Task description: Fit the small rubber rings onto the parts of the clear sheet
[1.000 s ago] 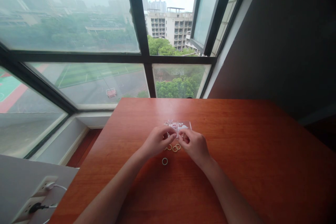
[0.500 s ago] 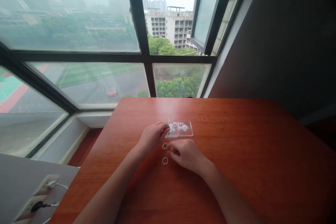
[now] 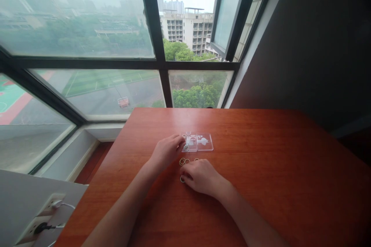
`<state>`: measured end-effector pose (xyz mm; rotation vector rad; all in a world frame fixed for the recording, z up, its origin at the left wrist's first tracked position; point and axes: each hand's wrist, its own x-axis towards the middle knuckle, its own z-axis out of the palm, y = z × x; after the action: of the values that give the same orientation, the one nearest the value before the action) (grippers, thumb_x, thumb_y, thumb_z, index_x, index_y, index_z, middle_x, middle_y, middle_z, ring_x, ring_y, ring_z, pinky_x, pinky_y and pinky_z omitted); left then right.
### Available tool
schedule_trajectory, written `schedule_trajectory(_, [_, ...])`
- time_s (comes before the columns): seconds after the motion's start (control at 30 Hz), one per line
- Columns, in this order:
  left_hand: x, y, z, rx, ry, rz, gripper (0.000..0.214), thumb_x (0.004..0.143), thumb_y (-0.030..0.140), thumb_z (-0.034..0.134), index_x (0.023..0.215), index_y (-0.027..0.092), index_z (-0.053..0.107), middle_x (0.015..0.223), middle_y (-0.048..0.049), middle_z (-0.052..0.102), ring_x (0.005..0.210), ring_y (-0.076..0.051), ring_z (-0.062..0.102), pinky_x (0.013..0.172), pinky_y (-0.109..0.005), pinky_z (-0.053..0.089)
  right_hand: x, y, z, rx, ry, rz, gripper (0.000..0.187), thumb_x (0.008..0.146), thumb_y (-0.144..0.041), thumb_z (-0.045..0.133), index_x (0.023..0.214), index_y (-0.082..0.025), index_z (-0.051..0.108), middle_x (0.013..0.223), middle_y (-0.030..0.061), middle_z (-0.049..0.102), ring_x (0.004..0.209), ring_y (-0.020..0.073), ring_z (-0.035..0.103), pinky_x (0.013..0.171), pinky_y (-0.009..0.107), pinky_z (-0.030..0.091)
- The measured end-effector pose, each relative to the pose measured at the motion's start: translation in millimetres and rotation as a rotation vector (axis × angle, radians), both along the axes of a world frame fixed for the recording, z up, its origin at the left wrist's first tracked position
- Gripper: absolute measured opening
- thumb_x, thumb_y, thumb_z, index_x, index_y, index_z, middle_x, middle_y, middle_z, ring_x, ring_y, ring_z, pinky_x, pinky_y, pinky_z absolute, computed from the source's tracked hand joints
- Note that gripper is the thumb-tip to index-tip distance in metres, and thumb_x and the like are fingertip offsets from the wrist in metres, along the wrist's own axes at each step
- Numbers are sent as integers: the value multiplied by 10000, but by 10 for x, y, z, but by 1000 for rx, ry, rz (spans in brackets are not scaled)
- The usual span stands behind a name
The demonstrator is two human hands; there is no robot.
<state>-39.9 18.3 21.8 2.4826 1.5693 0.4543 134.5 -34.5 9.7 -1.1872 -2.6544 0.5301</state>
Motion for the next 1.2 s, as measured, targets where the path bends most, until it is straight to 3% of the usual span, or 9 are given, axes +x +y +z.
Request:
schedule_trajectory(0.37, [0,-43,84,12,-165,13,150,890,255,499,869,213,641,827,-18,645,699,-135,567,621,-229,374,20,21,-16,28,34,-47,85,808,-225,590,815,-233,674,784,-2,720,687,145,635,593,227,331])
schedule_trajectory(0.5, [32,-58,128,-47,-301,-49,158,873,253,513,848,189,655,766,-14,633,634,-114,519,592,-215,373,140,113,2,92,169,-220,93,824,-215,580,797,-224,669,716,-20,689,642,118,598,602,217,326])
schedule_trajectory(0.7, [139,-117,171,-265,-483,-146,238,898,313,497,862,155,671,717,-6,614,590,-89,478,550,-190,373,314,213,67,208,363,-472,102,842,-235,573,775,-206,644,583,-40,586,535,101,504,568,210,311])
schedule_trajectory(0.9, [224,-152,157,-376,-617,-164,238,876,330,537,839,136,669,658,-1,587,562,-80,471,523,-177,373,289,199,37,243,412,-464,126,846,-260,565,783,-202,657,585,-33,577,539,100,502,566,200,327])
schedule_trajectory(1.2, [228,-137,124,-354,-617,-123,155,841,254,550,783,137,634,622,23,534,560,-74,440,517,-168,349,294,203,6,216,394,-459,156,884,-274,536,896,-203,675,683,-4,656,596,120,567,604,212,351])
